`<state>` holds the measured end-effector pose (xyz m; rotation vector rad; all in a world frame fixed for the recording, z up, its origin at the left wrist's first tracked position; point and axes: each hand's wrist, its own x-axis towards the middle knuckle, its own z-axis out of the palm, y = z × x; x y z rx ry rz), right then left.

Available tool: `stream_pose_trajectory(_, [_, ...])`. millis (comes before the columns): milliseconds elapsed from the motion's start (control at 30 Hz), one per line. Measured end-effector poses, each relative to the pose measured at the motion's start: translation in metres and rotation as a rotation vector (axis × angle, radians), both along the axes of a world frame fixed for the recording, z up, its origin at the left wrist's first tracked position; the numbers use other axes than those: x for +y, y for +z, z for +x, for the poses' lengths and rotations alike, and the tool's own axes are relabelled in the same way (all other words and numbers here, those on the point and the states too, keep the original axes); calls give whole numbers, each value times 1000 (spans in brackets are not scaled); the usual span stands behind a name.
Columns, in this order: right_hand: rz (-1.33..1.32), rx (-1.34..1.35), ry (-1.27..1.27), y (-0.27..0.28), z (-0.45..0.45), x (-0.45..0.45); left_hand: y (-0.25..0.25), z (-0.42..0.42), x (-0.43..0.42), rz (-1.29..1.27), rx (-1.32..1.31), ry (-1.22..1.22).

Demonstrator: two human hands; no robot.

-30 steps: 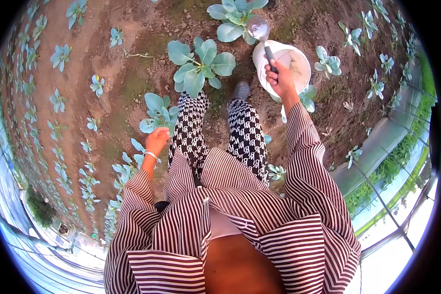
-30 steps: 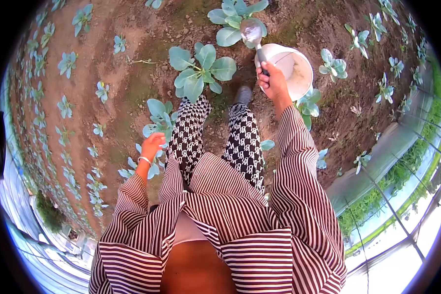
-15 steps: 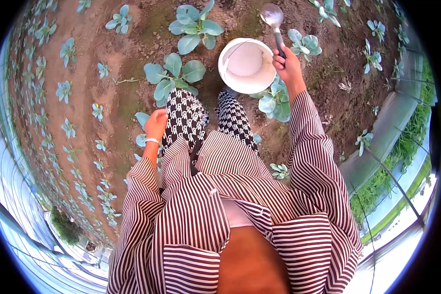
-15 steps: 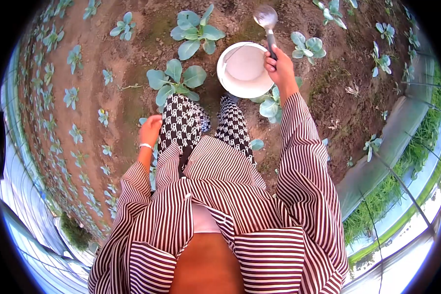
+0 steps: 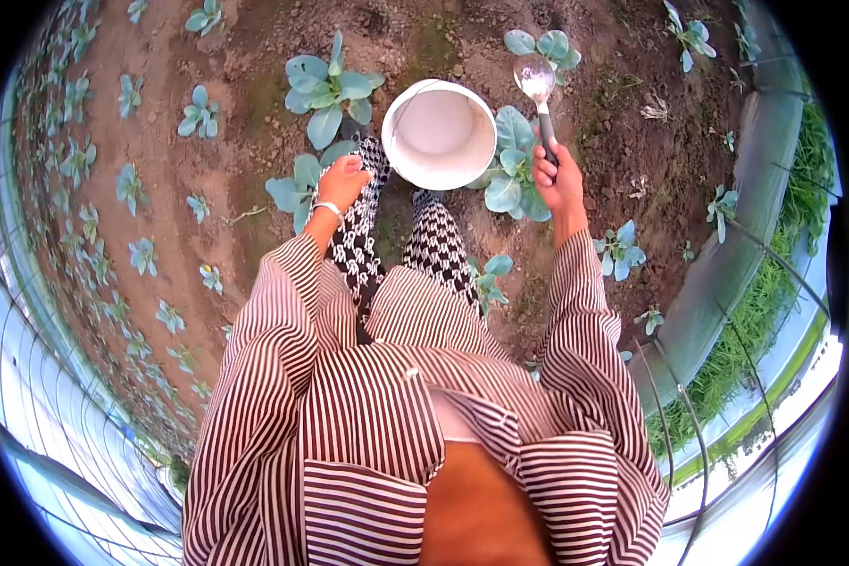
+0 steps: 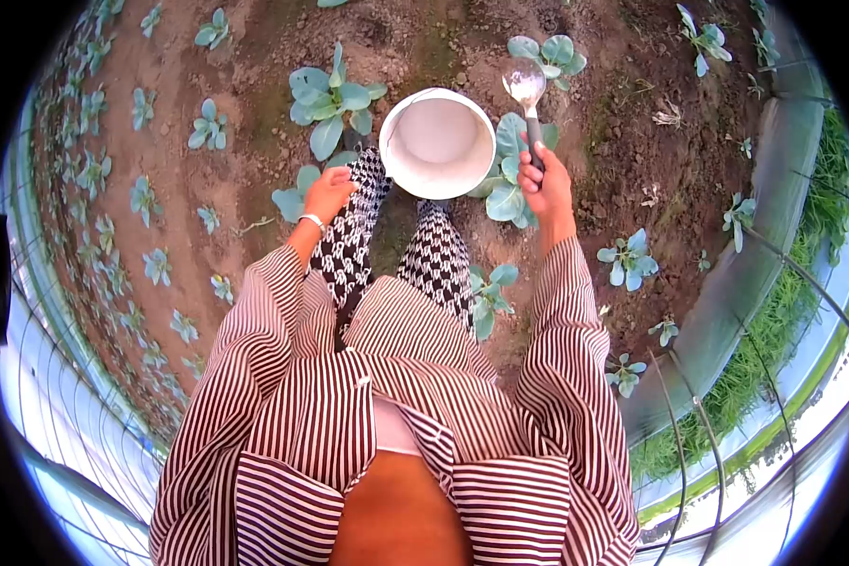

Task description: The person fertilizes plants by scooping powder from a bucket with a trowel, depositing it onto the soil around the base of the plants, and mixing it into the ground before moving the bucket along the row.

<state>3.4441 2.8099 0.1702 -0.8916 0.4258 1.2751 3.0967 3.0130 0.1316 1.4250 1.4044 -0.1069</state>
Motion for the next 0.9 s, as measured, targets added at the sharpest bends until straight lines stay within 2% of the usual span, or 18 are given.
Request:
stream_pose_trajectory(33, [-3,-10,-11,2,-2,-3,-34,6,0,73,-33,-24])
stream_pose_trajectory(67, [-12,-32,-4,-4,-3,-6,-57,17,1,68,43,-47])
stream_pose_trajectory(133, [-74,-14,-61,0,-13,-7,-94,47,0,113,141,-67])
stream_pose_trajectory(167, [-25,3,-70,-4,-20,-14,-108,58,-4,162,162,-62])
stream_pose_trajectory(233, [-126,34,-142,9,-35,-12,-187,56,-19,-35,77,36])
stream_pose_trajectory(300, [-191,66,-192,15,-51,-20,-177,78,-28,-170,76,110])
stream_pose_trajectory(333, [-205,100,-239,19,-58,-22,-196,80,-40,-96,161,139])
stream_pose_trajectory(367, [-214,139,-275,21,-64,-27,-173,91,-38,4,252,138])
stream_pose_trajectory(500, [-266,220,-405,23,-75,-17,-159,118,-68,-440,4,379])
stream_pose_trajectory(567, [-215,249,-442,25,-72,2,-157,139,-54,-652,-141,493])
stream_pose_trajectory(633, [-206,222,-443,38,-58,38,-170,182,-14,-614,-93,426])
stream_pose_trajectory(667, [-189,192,-424,48,-49,57,-148,204,29,-704,-129,417])
stream_pose_trajectory(767, [-143,154,-386,78,-19,116,-122,230,114,-713,-96,606])
stream_pose_trajectory(867, [-67,159,-341,90,5,168,-69,218,136,-909,-224,856])
stream_pose_trajectory(900, [-46,161,-326,96,12,180,-46,223,141,-815,-263,809])
